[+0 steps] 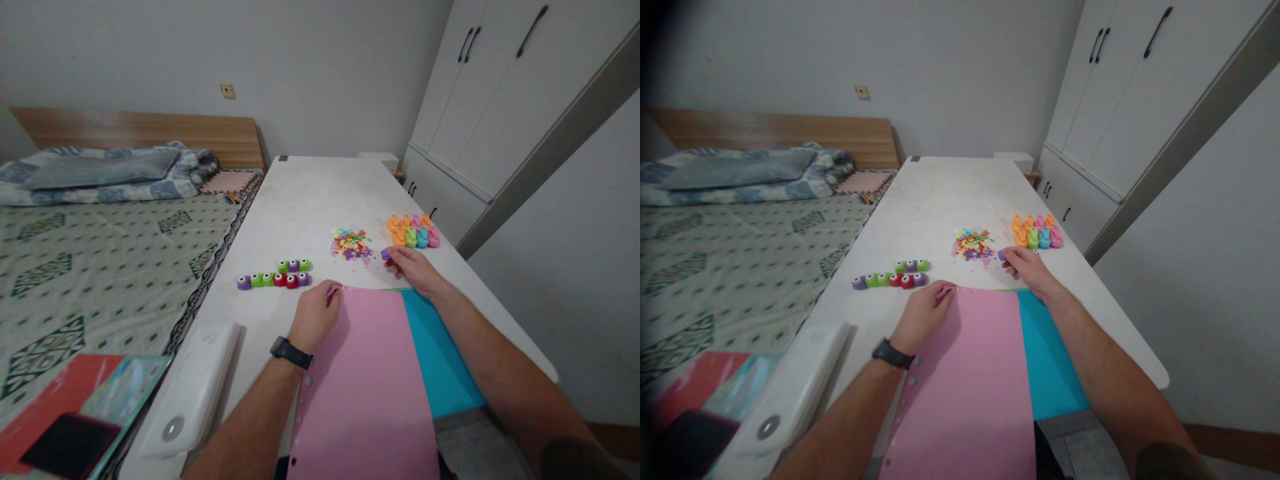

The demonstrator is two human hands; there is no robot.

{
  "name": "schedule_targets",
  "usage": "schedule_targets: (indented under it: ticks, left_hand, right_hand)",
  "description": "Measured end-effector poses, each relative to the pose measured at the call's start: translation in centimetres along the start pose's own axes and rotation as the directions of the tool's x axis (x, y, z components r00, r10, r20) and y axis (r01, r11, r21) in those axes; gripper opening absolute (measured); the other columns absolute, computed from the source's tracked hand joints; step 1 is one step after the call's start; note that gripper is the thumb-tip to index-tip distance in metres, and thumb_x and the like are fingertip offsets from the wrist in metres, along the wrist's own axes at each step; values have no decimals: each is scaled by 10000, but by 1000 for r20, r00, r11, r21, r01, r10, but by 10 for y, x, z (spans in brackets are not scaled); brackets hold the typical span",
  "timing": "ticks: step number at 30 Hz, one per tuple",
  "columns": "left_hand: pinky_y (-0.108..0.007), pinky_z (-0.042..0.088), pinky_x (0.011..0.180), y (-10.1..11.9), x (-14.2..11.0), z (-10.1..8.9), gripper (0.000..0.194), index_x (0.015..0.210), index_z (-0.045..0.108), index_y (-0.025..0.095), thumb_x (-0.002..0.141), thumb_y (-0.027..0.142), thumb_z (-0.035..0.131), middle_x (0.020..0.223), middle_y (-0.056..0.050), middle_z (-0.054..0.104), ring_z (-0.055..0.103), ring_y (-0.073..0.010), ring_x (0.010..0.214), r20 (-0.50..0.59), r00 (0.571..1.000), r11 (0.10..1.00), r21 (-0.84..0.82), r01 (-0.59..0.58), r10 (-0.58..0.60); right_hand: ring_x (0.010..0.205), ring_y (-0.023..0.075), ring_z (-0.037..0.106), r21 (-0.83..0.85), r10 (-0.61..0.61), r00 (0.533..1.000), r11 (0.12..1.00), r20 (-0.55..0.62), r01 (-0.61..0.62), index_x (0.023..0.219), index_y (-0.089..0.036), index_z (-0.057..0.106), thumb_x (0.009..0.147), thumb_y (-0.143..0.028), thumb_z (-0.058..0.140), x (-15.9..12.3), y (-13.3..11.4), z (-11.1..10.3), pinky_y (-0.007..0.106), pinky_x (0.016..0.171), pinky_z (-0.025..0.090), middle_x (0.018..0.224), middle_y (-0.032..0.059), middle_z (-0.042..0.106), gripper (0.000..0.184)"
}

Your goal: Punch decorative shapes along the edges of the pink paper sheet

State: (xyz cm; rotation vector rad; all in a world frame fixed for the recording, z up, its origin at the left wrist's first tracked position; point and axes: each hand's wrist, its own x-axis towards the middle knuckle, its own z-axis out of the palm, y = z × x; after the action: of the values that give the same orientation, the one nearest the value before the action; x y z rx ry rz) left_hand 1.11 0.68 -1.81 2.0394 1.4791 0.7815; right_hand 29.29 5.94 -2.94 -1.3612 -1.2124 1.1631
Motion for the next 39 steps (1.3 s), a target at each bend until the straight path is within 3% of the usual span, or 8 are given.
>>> schedule_targets:
  ticks: [5,12,17,22,32,39]
  left_hand:
    - [-303,498,774,0,0,0,269,1071,728,217,960,298,496,999,-52,782,717,-222,917,3,1000,1000,2,4,-4]
    - [-303,501,775,0,1,0,270,1066,727,223,956,298,492,984,-44,782,718,-223,916,1,1000,1000,-8,4,-4]
    - [-307,496,779,1,2,-1,267,1064,725,221,954,302,496,985,-41,782,716,-223,915,11,1000,1000,-12,17,-16]
    - [-307,499,785,1,1,-1,260,1063,725,226,950,300,502,995,-37,782,716,-222,930,2,1000,1000,-14,15,-15]
    - [-312,487,808,1,3,0,282,1073,725,216,953,313,489,1015,-47,779,709,-228,950,16,999,999,4,32,-32]
    - [-310,474,805,1,4,0,271,1065,728,223,946,306,499,999,-38,776,707,-222,935,16,1000,1000,12,25,-26]
  right_hand:
    - [584,108,554,13,-9,1000,1000,-25,9,1042,-194,721,815,-621,704,-2,-4,-2,216,460,399,828,46,702,483]
    - [615,117,546,-16,-166,974,986,-154,166,1091,-188,729,837,-593,694,-3,-18,-20,245,533,436,778,22,676,480]
    - [674,133,597,-53,-212,923,977,-321,206,1108,-187,684,790,-585,743,0,-23,-40,254,539,441,896,41,712,513]
    - [730,174,655,-107,-189,856,982,-481,156,1017,-177,638,729,-560,794,2,-18,-62,248,512,429,836,50,714,503]
    - [842,212,699,-365,-192,876,931,-442,20,1107,-183,757,830,-484,672,13,10,-97,282,620,491,994,88,775,418]
    - [773,218,681,-603,-220,890,794,-399,-74,1070,-225,795,882,-487,605,17,22,-110,317,654,504,895,58,783,374]
